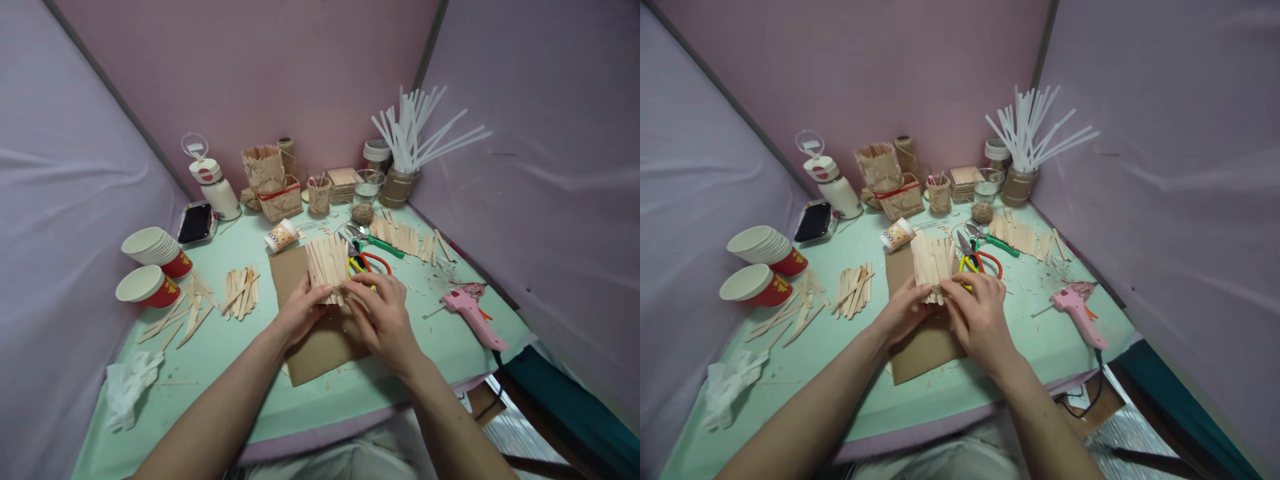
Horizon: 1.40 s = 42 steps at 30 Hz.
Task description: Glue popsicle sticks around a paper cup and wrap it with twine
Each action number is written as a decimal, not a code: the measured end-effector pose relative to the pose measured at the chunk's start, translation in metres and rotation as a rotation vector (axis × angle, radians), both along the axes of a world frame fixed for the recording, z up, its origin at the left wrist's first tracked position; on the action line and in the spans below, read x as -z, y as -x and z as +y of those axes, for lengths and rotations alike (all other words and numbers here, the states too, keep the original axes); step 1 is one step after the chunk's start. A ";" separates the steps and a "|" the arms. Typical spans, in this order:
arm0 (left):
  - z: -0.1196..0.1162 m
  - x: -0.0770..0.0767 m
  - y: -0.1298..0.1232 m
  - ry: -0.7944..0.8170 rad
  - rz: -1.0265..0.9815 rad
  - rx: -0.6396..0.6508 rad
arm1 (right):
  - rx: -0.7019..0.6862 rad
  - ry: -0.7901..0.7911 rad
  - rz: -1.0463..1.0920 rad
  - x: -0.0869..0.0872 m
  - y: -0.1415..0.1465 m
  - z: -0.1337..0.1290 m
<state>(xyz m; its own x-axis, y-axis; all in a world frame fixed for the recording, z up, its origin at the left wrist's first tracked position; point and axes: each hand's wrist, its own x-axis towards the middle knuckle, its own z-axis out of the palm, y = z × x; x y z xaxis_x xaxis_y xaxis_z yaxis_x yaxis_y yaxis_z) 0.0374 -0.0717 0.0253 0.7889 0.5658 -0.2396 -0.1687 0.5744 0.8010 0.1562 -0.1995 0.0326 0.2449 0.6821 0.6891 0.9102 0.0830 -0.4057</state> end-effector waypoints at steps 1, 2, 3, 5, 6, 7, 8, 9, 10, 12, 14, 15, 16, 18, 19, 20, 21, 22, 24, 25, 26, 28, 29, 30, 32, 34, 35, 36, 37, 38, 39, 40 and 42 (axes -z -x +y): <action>0.000 -0.001 0.000 -0.003 0.004 -0.003 | 0.003 -0.002 -0.008 0.001 0.000 0.001; -0.001 -0.001 0.000 -0.005 0.007 -0.005 | 0.009 -0.006 -0.016 0.002 0.001 0.002; -0.001 -0.002 0.000 -0.006 0.011 -0.007 | 0.015 -0.011 -0.026 0.003 0.000 0.003; -0.001 -0.001 0.000 -0.002 0.014 -0.006 | 0.029 -0.021 -0.044 0.004 0.000 0.003; -0.001 -0.001 0.000 0.001 0.013 -0.005 | 0.037 -0.026 -0.053 0.004 0.000 0.003; -0.001 0.000 0.000 0.005 0.011 -0.005 | 0.042 -0.029 -0.060 0.004 -0.001 0.003; -0.001 0.000 0.000 0.009 0.010 -0.005 | 0.047 -0.030 -0.062 0.004 -0.001 0.002; -0.001 0.001 0.000 0.014 0.009 -0.005 | 0.052 -0.033 -0.055 0.004 -0.001 0.002; -0.001 0.001 0.000 0.017 0.009 -0.004 | 0.057 -0.040 -0.038 0.003 -0.001 0.002; -0.001 0.002 0.000 0.017 0.014 0.001 | 0.069 -0.066 0.023 0.002 -0.001 0.001; -0.001 0.001 -0.001 0.012 0.022 0.002 | 0.061 -0.103 0.089 0.001 -0.001 0.001; -0.001 0.001 -0.001 0.007 0.027 0.002 | 0.045 -0.116 0.117 0.001 0.000 0.001; -0.001 0.001 -0.001 0.000 0.032 0.003 | 0.024 -0.120 0.143 0.002 0.001 0.002; -0.001 0.001 -0.001 -0.027 0.048 0.001 | -0.006 -0.105 0.221 0.004 0.005 0.005; -0.001 0.002 -0.001 -0.055 0.055 -0.006 | -0.005 -0.090 0.281 0.005 0.006 0.006; -0.001 0.004 -0.001 -0.096 0.065 -0.017 | 0.004 -0.071 0.356 0.006 0.008 0.008; -0.001 0.006 0.000 -0.145 0.078 -0.031 | 0.016 -0.047 0.445 0.008 0.009 0.010; 0.000 0.008 0.000 -0.196 0.093 -0.042 | 0.025 -0.018 0.540 0.010 0.010 0.013; 0.001 0.013 0.001 -0.275 0.122 -0.055 | 0.021 0.047 0.714 0.013 0.011 0.016; 0.002 0.015 0.002 -0.297 0.133 -0.054 | 0.011 0.073 0.782 0.014 0.010 0.017; 0.003 0.016 0.002 -0.307 0.135 -0.056 | 0.003 0.086 0.837 0.015 0.009 0.018; 0.005 0.018 0.003 -0.319 0.120 -0.066 | -0.002 0.073 0.923 0.015 0.007 0.019; 0.005 0.018 0.003 -0.321 0.109 -0.069 | 0.000 0.057 0.961 0.015 0.005 0.019; 0.006 0.017 0.003 -0.317 0.095 -0.070 | -0.002 0.044 0.996 0.015 0.004 0.020; 0.008 0.015 0.003 -0.292 0.063 -0.061 | -0.029 0.044 1.051 0.014 0.000 0.023; 0.010 0.011 0.003 -0.254 0.026 -0.048 | -0.080 0.066 1.075 0.013 -0.005 0.028; 0.011 0.008 0.003 -0.230 0.004 -0.041 | -0.097 0.070 1.078 0.012 -0.007 0.030; 0.013 0.006 0.003 -0.205 -0.019 -0.034 | -0.102 0.063 1.079 0.010 -0.010 0.032; 0.014 0.004 0.003 -0.180 -0.042 -0.024 | -0.099 0.046 1.080 0.008 -0.012 0.035; 0.016 0.002 0.004 -0.159 -0.063 -0.015 | -0.097 0.028 1.084 0.006 -0.013 0.037; 0.018 0.001 0.005 -0.145 -0.080 -0.008 | -0.106 0.018 1.087 0.003 -0.015 0.039; 0.020 0.000 0.005 -0.139 -0.090 -0.004 | -0.133 0.023 1.088 0.000 -0.016 0.042; 0.024 0.000 0.008 -0.143 -0.090 -0.008 | -0.236 0.098 1.080 -0.005 -0.018 0.048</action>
